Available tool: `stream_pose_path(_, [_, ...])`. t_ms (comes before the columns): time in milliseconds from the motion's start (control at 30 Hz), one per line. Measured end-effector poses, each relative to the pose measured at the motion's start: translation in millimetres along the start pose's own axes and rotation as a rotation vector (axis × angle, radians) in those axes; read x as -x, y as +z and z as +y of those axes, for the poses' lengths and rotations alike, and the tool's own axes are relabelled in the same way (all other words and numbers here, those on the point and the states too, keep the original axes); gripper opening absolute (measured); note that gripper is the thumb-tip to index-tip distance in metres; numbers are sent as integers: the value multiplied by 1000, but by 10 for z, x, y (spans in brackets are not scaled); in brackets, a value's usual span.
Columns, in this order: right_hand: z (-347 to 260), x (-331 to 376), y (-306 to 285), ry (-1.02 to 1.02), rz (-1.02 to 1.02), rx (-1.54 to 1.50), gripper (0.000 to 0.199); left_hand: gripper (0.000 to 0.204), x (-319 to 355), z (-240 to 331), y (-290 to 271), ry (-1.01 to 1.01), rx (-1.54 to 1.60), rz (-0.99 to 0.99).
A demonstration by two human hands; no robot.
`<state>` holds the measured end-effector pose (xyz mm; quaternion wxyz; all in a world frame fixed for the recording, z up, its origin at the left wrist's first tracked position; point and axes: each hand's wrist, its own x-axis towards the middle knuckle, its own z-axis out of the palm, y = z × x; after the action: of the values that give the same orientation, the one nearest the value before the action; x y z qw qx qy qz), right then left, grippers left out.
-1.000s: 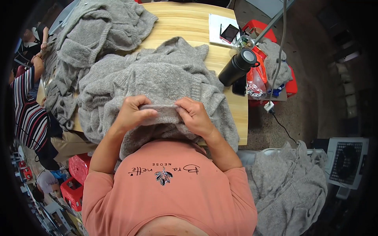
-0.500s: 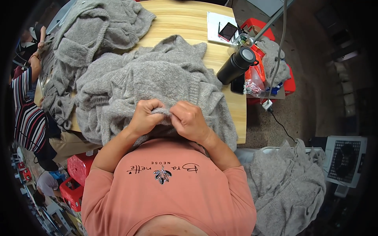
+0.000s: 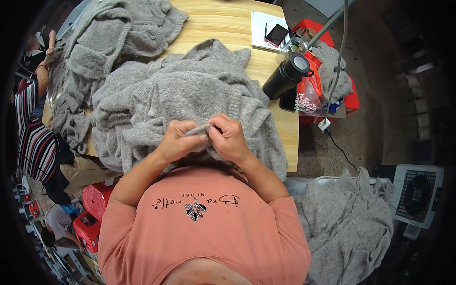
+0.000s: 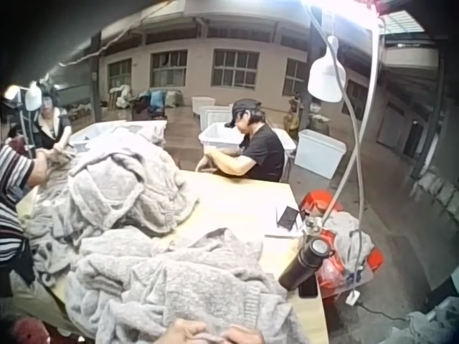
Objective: Inspecting a grey sweater for defects or lint and manually removing loose threads.
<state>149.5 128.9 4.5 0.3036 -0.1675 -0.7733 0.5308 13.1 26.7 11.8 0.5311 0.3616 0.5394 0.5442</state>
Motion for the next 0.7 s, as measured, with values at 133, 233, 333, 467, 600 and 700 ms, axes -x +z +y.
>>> stream_pose_path(133, [35,42,-201,30,52,-144,14,7,-16,76,-149,162,-60,159])
stream_pose_path(233, [176,158,-425,13,-132,-104,29,7,-41,204,-305,145,238,308])
stream_pose_path(333, [287,306,-336,92,-257,118,32,6,-42,246,-426,164,288,308])
stream_pose_path(467, [360,351,-289,321,-181,-261,24,7,-9,254,-455,180,324,261])
stream_pose_path(600, [334,301,-289,237,-269,-96,27,8,75,266,-447,101,393,204])
stream_pose_path(700, [192,268,-320,131,-223,22,25,6,122,325,-388,96,433,196])
